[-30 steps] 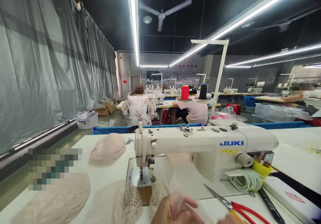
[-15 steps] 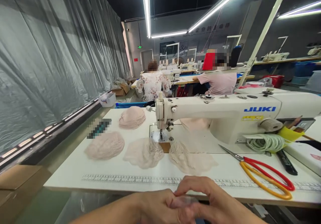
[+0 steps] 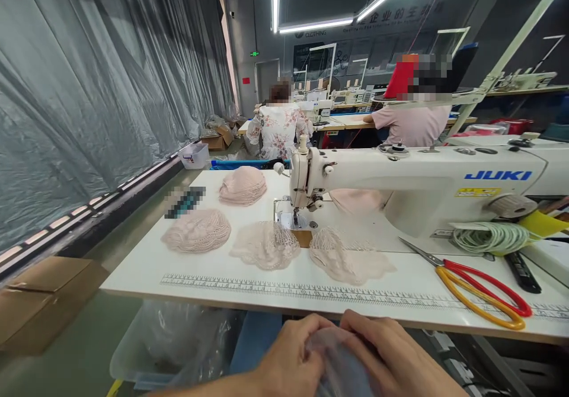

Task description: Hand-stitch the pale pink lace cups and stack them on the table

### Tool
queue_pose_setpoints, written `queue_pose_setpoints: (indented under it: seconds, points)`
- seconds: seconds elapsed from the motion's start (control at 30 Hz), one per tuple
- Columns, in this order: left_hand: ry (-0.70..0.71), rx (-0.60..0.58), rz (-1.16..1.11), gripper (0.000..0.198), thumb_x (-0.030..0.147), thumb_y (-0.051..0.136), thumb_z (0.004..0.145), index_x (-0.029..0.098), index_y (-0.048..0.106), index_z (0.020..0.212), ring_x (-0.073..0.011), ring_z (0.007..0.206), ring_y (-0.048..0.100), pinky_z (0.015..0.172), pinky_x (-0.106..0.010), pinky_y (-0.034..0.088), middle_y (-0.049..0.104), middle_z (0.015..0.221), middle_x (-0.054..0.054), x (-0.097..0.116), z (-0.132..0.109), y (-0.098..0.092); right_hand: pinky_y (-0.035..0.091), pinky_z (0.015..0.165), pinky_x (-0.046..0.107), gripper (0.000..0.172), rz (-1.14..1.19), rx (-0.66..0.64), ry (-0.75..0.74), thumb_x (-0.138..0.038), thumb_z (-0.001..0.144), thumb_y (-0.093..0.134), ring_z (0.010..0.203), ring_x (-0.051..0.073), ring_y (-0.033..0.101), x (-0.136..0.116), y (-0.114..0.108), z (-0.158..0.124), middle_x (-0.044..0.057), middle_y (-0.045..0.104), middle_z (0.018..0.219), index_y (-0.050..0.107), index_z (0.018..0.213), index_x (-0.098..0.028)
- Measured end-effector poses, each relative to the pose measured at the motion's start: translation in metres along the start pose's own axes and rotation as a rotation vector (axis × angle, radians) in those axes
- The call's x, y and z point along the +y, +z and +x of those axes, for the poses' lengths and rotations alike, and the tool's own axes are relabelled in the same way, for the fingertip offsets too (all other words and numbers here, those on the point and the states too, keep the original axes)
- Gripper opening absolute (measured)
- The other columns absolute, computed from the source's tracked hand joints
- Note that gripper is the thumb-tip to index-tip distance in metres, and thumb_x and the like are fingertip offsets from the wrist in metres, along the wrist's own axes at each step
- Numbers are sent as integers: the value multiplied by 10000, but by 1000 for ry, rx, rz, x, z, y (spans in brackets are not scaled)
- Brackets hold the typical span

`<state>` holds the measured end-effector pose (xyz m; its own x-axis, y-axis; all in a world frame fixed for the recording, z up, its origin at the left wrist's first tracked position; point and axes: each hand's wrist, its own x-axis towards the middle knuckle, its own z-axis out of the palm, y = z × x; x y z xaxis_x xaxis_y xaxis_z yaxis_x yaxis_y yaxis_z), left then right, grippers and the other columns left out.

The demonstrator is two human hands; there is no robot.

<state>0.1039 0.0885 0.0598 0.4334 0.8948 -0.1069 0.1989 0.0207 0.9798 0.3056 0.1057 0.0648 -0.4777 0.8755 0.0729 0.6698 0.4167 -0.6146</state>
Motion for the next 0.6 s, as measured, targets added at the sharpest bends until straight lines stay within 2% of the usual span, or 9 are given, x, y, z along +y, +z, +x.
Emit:
queue_pose_setpoints:
  seconds: [0.1,0.23,0.33,0.47,0.6]
  points:
    - [-14,21,28,267,137,460,795,134,645,987,-154,640,602,612,-238,455,657,726,-31,-6,-4,0,518,650,282,313,-11,-18,87,-475,962,415,739,227,660,2,-4,1,9,697,744,638,827,-301]
    - [-153,-39,-83,239,285,431,878,144,610,951,-98,415,472,434,-187,357,536,550,30,-10,-8,-3,521,667,267,307,5,-78,106,-475,948,448,753,222,653,6,-4,2,1,691,743,641,782,-303]
    - [-202,-55,-84,246,304,449,870,144,606,972,-80,386,437,408,-166,307,511,521,49,-9,-9,-4,526,620,264,335,5,-16,78,-507,924,463,656,216,636,11,-2,1,1,668,663,632,723,-298]
    - [-263,-88,-109,224,265,457,826,138,600,941,-77,394,435,410,-162,302,513,520,51,-7,-6,-7,535,589,260,375,6,48,50,-544,886,466,599,211,636,17,-2,2,3,649,622,618,654,-293]
    - [-276,-96,-129,204,247,503,767,136,607,903,-79,420,453,427,-164,304,522,533,49,-5,-5,-10,530,597,234,369,16,-5,76,-548,905,455,615,194,640,22,-3,3,-10,653,640,656,713,-305]
